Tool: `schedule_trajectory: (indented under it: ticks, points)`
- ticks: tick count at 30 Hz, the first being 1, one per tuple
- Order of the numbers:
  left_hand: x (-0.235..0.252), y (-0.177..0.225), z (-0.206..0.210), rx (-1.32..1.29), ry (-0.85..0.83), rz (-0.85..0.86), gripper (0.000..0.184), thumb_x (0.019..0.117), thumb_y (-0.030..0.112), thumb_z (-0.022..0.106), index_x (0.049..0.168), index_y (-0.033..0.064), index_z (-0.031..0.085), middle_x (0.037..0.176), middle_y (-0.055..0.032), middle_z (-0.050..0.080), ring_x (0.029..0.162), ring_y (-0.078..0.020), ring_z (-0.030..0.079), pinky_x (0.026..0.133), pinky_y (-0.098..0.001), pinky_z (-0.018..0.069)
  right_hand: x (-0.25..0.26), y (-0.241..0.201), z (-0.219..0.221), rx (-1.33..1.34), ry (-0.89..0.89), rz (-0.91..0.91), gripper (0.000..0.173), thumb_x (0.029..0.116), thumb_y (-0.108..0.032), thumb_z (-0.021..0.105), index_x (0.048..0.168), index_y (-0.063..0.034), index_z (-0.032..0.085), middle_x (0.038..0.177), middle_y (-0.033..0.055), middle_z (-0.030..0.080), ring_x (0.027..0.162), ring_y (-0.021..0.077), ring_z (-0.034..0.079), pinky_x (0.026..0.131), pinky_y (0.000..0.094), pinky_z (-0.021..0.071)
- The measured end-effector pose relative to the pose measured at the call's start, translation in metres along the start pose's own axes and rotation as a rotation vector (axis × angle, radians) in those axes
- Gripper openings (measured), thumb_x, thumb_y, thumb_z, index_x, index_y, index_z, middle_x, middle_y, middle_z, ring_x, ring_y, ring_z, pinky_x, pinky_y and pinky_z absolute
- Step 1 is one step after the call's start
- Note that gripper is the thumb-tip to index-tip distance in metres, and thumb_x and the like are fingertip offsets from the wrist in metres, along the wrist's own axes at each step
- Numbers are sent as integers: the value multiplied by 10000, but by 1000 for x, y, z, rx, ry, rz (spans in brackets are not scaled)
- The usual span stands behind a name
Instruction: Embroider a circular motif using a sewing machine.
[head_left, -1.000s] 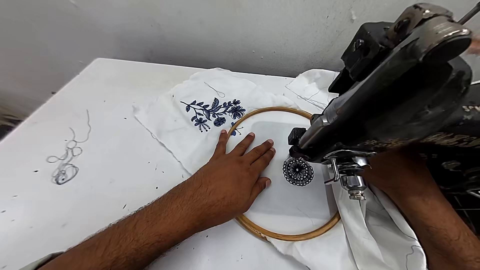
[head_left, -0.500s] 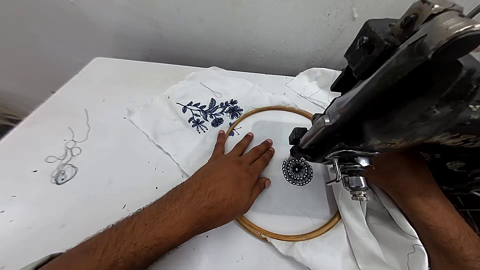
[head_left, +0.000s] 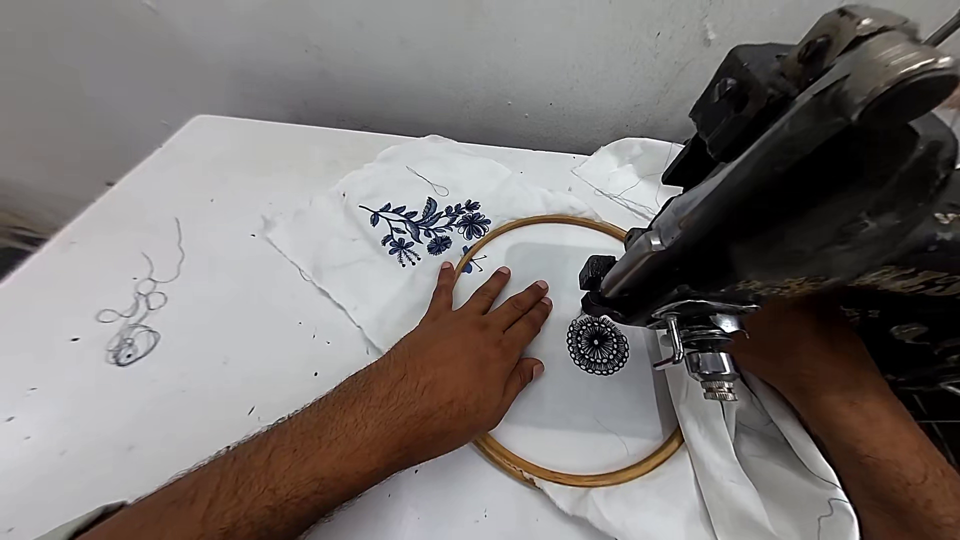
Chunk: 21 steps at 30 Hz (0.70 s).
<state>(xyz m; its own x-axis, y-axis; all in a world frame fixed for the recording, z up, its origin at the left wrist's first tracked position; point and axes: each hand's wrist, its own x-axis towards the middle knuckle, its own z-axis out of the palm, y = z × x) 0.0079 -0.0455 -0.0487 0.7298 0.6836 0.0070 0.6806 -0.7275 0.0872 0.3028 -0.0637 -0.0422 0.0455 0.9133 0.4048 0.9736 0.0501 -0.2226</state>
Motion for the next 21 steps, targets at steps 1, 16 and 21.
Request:
schedule_trajectory:
  ticks: [1,16,21]
  points:
    - [-1,1,-1,-1,-7,1,616,1084,487,254,1587,173,420,1672,35,336,1555,-309,272,1147,-791,143,-1,-1,-1,6,-3,16,395,885,-410,655,931,-19,684,880,210,663,867,391,660,691,622,465]
    - [-4,-1,-3,-3,-11,-2,613,1080,490,266,1580,177,433,1664,36,351,1545,-312,298,1143,-789,176,-2,-6,-2,12,-31,97,348,875,-372,684,882,-26,652,830,198,639,798,379,644,629,601,449]
    - [0,-1,0,-13,6,-14,617,1083,499,257,1584,181,425,1665,37,350,1550,-306,286,1148,-793,157,-2,-3,0,30,7,22,355,905,-380,640,930,-27,676,871,184,658,847,345,659,674,574,468]
